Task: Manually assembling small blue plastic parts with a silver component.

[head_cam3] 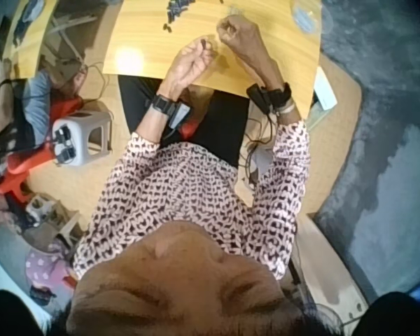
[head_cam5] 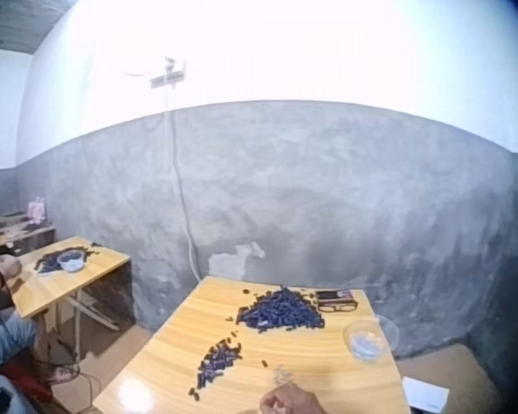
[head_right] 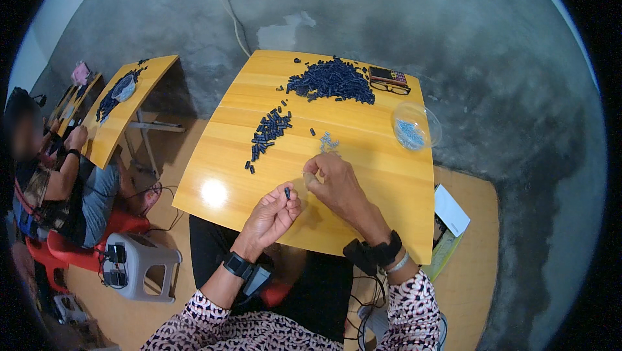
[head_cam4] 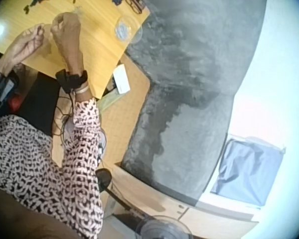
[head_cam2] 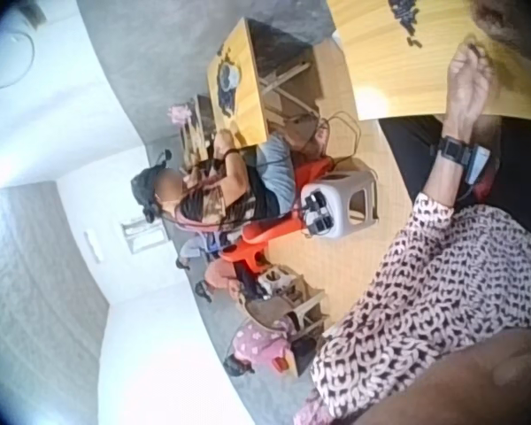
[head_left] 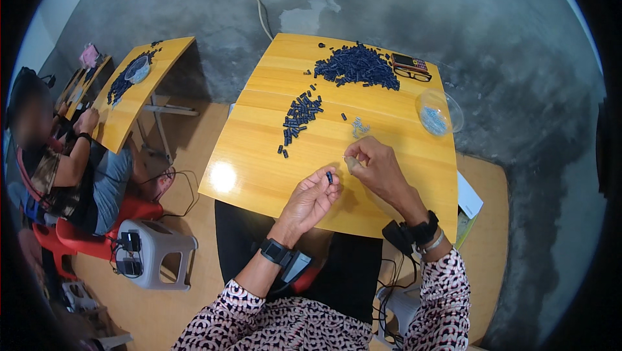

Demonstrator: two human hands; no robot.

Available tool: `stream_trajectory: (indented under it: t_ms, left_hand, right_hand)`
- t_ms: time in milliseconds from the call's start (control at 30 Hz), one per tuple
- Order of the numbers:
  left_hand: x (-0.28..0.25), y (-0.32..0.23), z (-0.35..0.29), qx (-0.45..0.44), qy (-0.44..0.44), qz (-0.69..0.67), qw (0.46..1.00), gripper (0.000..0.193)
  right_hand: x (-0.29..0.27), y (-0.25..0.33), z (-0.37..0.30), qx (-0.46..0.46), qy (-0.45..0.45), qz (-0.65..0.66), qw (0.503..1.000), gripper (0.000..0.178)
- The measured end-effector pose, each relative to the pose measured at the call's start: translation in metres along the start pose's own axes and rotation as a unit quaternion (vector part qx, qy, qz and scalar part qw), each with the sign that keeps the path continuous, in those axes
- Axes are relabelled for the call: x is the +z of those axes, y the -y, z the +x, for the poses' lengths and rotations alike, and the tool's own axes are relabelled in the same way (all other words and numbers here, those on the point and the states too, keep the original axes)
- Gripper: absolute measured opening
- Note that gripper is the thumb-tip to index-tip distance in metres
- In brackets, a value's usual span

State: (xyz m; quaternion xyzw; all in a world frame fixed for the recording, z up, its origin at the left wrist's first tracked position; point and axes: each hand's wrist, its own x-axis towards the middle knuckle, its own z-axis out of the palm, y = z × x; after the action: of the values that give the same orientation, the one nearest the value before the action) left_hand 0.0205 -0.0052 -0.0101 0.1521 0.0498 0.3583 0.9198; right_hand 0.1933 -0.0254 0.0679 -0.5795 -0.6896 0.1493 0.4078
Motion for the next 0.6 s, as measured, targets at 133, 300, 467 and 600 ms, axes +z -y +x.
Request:
stream_trajectory:
  t_ms: [133,300,467,600]
  left_hand:
    - [0.002,-0.002,0.000,0.005,-0.008,0.005,1.000,0.018]
    - [0.004,0.001,0.002,0.004,-0.004,-0.002,1.000,0.017]
    - [0.005,0.000,0.000,0.019,-0.035,0.000,0.999,0.016]
    - [0.003,-0.001,-0.002,0.018,-0.023,-0.004,1.000,0.018]
  right_hand:
    - [-0.005,0.013,-0.021,0.015,0.010,0.061,0.998,0.010]
    - [-0.002,0.006,-0.036,-0.007,-0.006,0.086,0.996,0.009]
    - [0.000,0.016,-0.041,0.010,0.008,0.112,0.994,0.010]
    - [0.008,0.017,-0.042,-0.009,0.002,0.132,0.991,0.009]
